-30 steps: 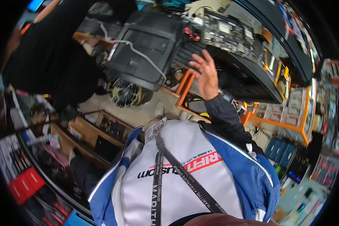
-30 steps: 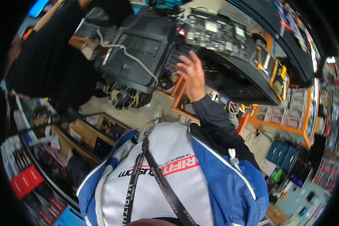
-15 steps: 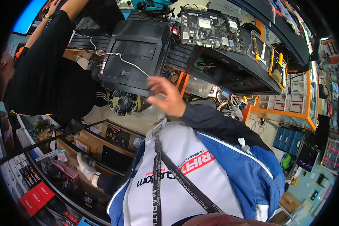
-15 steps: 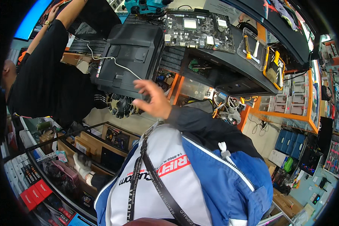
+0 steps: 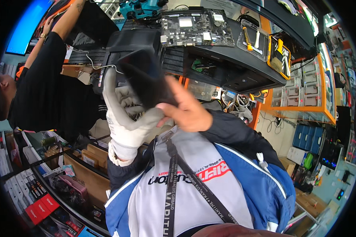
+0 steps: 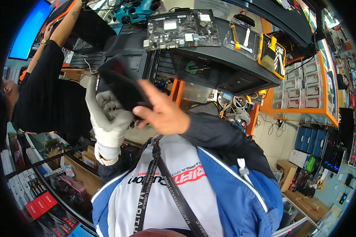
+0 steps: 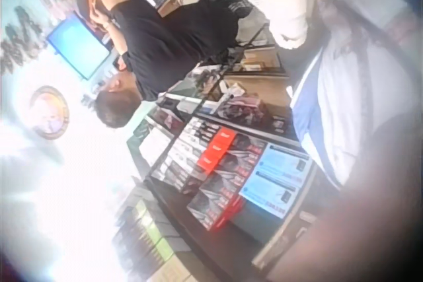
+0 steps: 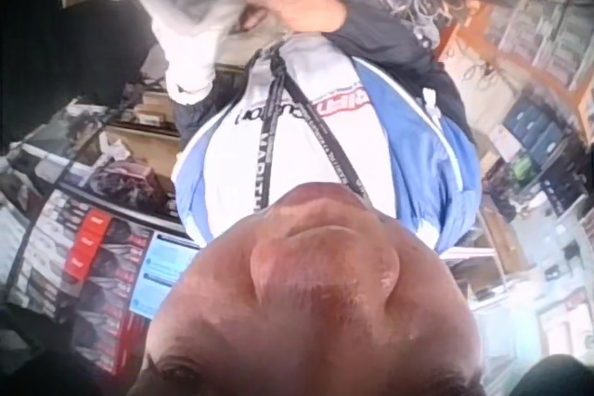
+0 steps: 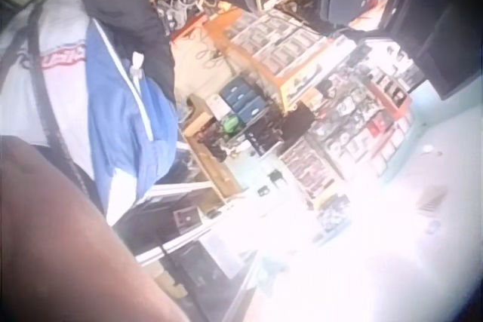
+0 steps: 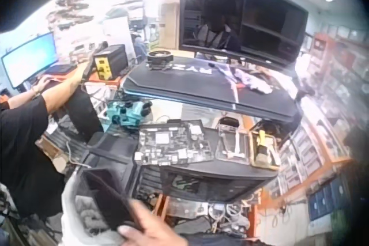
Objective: The person cleans a processor using a cloth, applies thermal paste from a tube, and then installs the processor onto a motherboard by aligning it and securing the retention arm.
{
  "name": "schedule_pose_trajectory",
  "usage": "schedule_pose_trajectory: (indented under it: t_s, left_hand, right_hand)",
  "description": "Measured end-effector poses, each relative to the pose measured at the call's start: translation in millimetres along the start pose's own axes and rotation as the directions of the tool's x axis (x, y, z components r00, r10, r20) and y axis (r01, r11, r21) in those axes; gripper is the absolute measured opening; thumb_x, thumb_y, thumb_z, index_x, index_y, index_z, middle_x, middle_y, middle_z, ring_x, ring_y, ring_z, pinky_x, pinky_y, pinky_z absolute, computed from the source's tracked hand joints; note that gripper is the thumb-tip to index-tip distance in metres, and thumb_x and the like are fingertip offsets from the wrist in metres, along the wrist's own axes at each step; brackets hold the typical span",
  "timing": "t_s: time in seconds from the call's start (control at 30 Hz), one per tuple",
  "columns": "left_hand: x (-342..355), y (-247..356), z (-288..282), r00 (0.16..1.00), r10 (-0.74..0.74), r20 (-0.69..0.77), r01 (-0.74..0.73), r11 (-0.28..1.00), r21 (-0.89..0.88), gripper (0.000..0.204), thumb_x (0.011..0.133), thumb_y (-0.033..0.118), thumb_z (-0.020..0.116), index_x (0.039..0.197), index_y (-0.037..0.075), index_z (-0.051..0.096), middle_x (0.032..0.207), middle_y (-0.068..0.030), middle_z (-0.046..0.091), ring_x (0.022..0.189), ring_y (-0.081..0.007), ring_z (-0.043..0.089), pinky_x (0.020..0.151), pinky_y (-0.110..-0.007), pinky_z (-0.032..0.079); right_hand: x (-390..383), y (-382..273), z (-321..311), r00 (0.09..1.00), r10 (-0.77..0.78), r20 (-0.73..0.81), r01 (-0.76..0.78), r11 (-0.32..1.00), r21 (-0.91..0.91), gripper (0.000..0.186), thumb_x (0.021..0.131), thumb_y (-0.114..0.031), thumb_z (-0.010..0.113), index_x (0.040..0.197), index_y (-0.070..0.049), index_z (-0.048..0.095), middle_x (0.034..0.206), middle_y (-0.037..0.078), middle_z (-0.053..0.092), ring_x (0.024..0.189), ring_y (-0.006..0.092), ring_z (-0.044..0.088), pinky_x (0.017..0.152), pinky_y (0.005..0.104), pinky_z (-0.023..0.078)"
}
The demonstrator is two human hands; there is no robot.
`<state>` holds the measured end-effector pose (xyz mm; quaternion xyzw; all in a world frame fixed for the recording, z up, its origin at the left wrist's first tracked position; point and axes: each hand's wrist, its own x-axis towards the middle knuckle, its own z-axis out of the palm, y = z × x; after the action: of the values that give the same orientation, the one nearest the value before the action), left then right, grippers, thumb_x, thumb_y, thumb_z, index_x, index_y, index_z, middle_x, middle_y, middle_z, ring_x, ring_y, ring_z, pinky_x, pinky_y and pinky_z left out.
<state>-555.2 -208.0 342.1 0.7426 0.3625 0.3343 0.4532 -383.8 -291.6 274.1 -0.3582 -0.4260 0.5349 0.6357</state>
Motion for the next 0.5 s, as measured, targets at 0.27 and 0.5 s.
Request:
schedule_pose_trajectory:
  t_s: [0.27,0.5]
  left_hand:
    - [157,-84,31,0.992,-0.119,-0.036,0.096,0.913,-0.397,0.071,0.110,0.052,0.057,0.158,0.000,0.045,0.129,-0.0184,0.064,0.113,-0.0285,0.069,0.099,-0.043,0.059]
    - [174,-168,108,0.941,-0.223,0.253,0.334,0.509,-0.793,0.094,0.094,0.076,0.065,0.149,0.002,0.047,0.141,-0.0221,0.054,0.128,-0.0417,0.059,0.108,-0.066,0.050]
  right_hand:
    - [-96,-48,-60,0.906,-0.053,-0.419,0.124,0.982,0.145,0.097,0.083,0.009,0.058,0.169,-0.012,0.019,0.151,0.028,0.055,0.130,0.0464,0.068,0.081,0.0450,0.073]
    - [-114,-32,-58,0.698,-0.193,-0.689,0.231,0.972,-0.038,0.094,0.086,0.014,0.054,0.170,-0.011,0.020,0.151,0.029,0.057,0.127,0.0469,0.070,0.073,0.0421,0.073]
